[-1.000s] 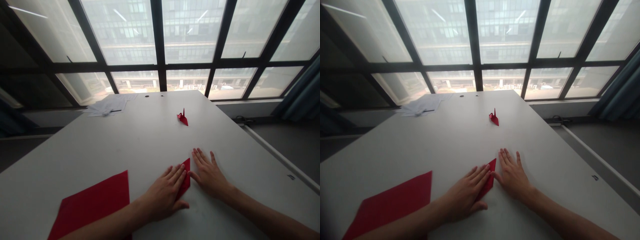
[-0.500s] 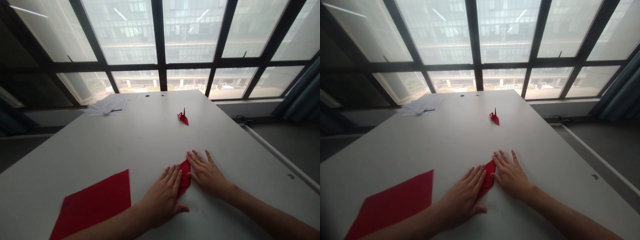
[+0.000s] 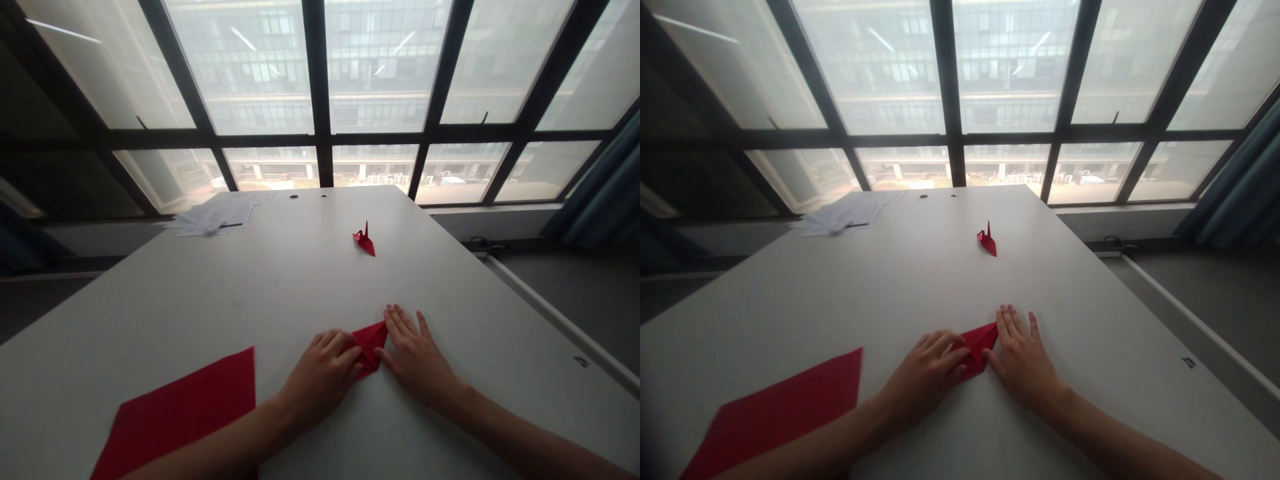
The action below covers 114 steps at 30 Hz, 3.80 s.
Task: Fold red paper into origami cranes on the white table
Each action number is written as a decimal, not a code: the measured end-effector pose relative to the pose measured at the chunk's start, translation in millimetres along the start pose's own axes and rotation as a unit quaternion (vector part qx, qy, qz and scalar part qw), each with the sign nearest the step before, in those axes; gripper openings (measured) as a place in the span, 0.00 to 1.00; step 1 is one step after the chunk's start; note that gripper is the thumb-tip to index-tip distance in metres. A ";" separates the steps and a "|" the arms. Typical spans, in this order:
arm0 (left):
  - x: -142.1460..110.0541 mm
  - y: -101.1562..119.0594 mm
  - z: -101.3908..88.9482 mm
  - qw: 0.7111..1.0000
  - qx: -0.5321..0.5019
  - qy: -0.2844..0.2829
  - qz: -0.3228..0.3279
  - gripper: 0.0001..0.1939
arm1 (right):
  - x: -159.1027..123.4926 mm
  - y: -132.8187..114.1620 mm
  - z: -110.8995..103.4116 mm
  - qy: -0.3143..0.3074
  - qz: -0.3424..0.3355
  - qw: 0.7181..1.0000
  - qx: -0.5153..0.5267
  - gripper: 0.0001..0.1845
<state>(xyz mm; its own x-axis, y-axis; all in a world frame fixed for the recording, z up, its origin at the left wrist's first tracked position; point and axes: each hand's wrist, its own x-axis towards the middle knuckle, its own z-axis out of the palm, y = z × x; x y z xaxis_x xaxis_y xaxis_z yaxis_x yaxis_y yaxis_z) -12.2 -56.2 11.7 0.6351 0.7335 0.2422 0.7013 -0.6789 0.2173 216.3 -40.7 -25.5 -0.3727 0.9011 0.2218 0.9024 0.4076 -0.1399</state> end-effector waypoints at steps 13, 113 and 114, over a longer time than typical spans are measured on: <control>6.6 -23.0 9.6 0.993 -0.117 0.031 -0.008 0.19 | 6.7 0.7 -23.2 0.030 -0.143 0.973 0.181 0.23; -0.9 -19.0 6.9 0.979 -0.108 -0.016 -0.171 0.30 | 6.2 -18.6 -23.0 -0.031 0.015 0.973 0.228 0.10; -0.7 -19.5 7.6 0.978 -0.115 -0.015 -0.171 0.31 | 6.0 -18.5 -23.1 -0.033 0.021 0.971 0.237 0.10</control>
<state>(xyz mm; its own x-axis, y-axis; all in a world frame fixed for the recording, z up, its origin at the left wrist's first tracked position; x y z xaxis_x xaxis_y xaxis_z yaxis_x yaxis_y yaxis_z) -23.9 -43.2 0.1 0.3876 0.9174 0.0907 0.7856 -0.3802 0.4882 202.4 -46.2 0.7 -0.3650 0.9193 0.1470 0.7218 0.3792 -0.5789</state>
